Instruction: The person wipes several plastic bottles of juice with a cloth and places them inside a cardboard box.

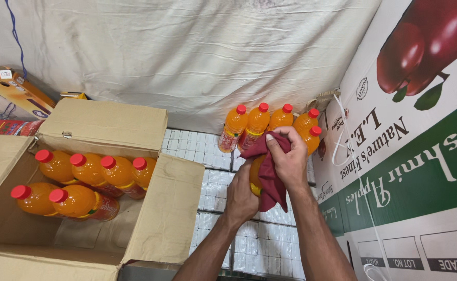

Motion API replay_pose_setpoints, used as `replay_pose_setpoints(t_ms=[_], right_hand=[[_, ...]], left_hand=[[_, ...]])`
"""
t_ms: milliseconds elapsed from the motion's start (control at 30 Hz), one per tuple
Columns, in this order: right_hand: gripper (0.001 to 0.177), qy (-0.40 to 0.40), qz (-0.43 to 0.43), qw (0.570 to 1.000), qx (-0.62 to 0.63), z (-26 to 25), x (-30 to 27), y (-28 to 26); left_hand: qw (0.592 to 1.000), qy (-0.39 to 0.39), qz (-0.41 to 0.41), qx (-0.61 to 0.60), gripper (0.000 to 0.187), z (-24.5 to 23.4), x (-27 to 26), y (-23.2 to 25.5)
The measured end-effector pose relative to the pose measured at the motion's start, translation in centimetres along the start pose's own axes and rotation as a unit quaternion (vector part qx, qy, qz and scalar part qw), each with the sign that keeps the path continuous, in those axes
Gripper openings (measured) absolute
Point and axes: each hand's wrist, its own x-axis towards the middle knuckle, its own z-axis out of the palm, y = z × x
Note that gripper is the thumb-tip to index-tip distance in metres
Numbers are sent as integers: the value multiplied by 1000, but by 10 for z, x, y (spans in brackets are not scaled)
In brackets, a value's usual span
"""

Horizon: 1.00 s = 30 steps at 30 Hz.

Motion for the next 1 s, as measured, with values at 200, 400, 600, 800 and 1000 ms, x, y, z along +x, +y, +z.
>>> replay_pose_setpoints(t_ms=[200,400,600,800,1000], right_hand=[[14,-105,-42,992,46,-5,-4,-14],[21,-288,-5,877,386,-10,-8,-18],[32,-348,67,809,470,-7,-16,-46],[17,-170,-28,981,92,-14,-16,-31],[40,-68,-49,979,-184,3,-38,-81]], left_hand=[[983,-103,-121,-88,59,-12,-8,3],[826,-306,-139,-452,58,-16,-23,-22],[704,-435,-168,-535,70,-31,-21,-17],[934,-214,-219,-184,38,-48,-11,63],[972,-78,-214,52,51,-36,-13,71]])
